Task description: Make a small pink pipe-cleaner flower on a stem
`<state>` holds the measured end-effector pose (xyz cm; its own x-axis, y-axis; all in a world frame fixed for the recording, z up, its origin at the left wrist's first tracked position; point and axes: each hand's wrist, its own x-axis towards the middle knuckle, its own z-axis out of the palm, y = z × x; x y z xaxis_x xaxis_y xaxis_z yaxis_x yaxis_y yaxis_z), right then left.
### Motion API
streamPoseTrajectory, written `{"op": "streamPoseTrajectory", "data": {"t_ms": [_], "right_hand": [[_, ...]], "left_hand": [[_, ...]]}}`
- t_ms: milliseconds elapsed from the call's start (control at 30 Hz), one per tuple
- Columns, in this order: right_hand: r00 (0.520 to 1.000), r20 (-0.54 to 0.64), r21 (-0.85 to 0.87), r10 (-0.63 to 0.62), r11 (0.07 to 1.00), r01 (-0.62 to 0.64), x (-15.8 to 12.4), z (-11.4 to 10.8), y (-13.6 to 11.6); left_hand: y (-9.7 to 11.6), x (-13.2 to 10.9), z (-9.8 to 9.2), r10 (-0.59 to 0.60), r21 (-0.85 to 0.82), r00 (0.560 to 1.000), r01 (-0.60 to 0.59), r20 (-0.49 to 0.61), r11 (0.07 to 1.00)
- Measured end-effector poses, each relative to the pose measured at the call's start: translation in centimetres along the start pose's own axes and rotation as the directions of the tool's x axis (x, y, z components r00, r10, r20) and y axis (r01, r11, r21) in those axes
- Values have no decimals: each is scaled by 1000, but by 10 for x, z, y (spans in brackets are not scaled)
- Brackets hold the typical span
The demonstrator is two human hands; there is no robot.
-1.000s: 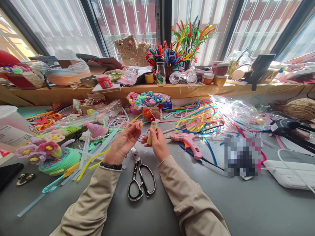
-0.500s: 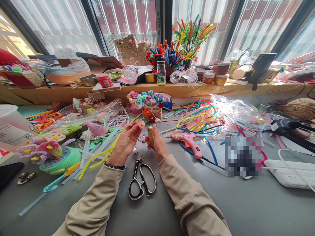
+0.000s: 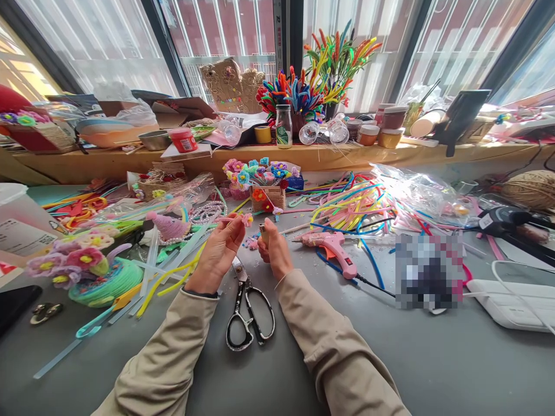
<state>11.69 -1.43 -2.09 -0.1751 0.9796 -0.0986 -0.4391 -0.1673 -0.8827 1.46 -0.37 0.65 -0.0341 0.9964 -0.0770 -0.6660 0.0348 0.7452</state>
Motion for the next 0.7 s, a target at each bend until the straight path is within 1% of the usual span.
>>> {"op": "streamPoseTrajectory", "data": {"t_ms": [100, 167, 267, 367, 567, 700], "right_hand": [[1000, 3, -6, 4, 1000, -4, 1, 1, 0], [1000, -16, -25, -3, 1000, 3, 2, 2, 0], [999, -46, -52, -10, 999, 7, 3, 2, 0], [999, -47, -56, -18, 998, 15, 5, 2, 1], [994, -107, -71, -36, 997, 29, 5, 6, 0], [992, -118, -67, -48, 997, 41, 3, 8, -1]], "left_hand": [[0, 0, 0, 3, 4, 1000, -3, 10, 1000], [0, 0, 0, 9, 3, 1000, -9, 19, 1000], [-1, -1, 0, 30, 7, 999, -30, 12, 1000], [-2, -1, -1, 55, 20, 998, -55, 6, 998], [-3, 0, -3, 111, 32, 993, -113, 48, 993], [-3, 1, -4, 122, 41, 991, -125, 62, 991]]}}
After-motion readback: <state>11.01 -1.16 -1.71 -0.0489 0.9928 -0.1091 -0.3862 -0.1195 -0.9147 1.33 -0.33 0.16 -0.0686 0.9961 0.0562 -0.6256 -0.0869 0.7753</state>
